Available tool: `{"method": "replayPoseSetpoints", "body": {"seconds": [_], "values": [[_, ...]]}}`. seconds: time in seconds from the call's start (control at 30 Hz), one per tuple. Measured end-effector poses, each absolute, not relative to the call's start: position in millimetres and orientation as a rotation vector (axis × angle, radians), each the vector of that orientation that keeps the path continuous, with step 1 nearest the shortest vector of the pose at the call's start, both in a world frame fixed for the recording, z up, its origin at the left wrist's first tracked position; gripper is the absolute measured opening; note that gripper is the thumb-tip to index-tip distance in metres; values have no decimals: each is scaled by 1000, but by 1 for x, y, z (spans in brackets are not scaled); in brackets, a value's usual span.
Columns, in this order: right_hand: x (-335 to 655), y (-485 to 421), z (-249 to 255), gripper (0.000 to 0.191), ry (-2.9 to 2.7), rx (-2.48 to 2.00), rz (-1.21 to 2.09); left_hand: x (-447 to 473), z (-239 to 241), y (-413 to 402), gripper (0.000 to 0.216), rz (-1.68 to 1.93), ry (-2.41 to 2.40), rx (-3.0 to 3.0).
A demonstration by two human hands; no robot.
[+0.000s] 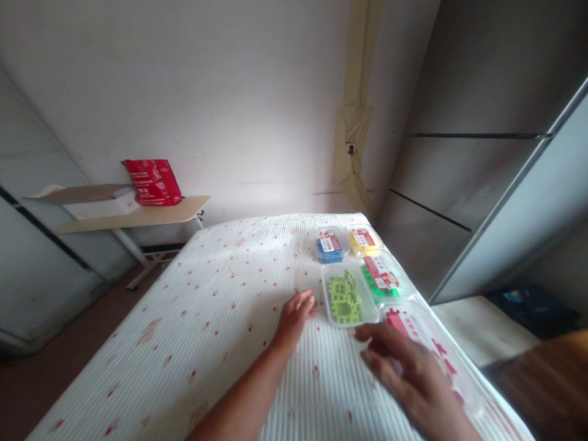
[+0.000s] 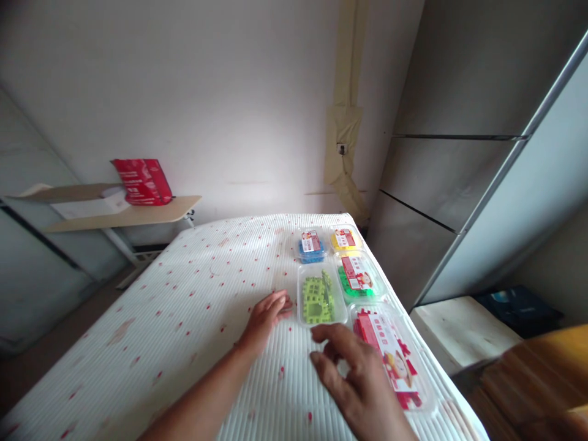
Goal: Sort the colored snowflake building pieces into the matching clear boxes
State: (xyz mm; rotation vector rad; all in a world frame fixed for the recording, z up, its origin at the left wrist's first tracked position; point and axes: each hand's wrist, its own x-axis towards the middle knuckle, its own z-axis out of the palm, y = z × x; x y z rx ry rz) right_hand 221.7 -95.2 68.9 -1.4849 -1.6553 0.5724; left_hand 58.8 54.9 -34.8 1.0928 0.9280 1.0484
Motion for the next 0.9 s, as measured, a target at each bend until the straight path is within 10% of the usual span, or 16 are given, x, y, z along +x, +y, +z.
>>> {"method": "replayPoseSetpoints", "body": {"seconds": [0.9], "values": [[146,-65,-28,25,-2055,-1395,514,-21,-35,63,26,1136,1069,1349]]}}
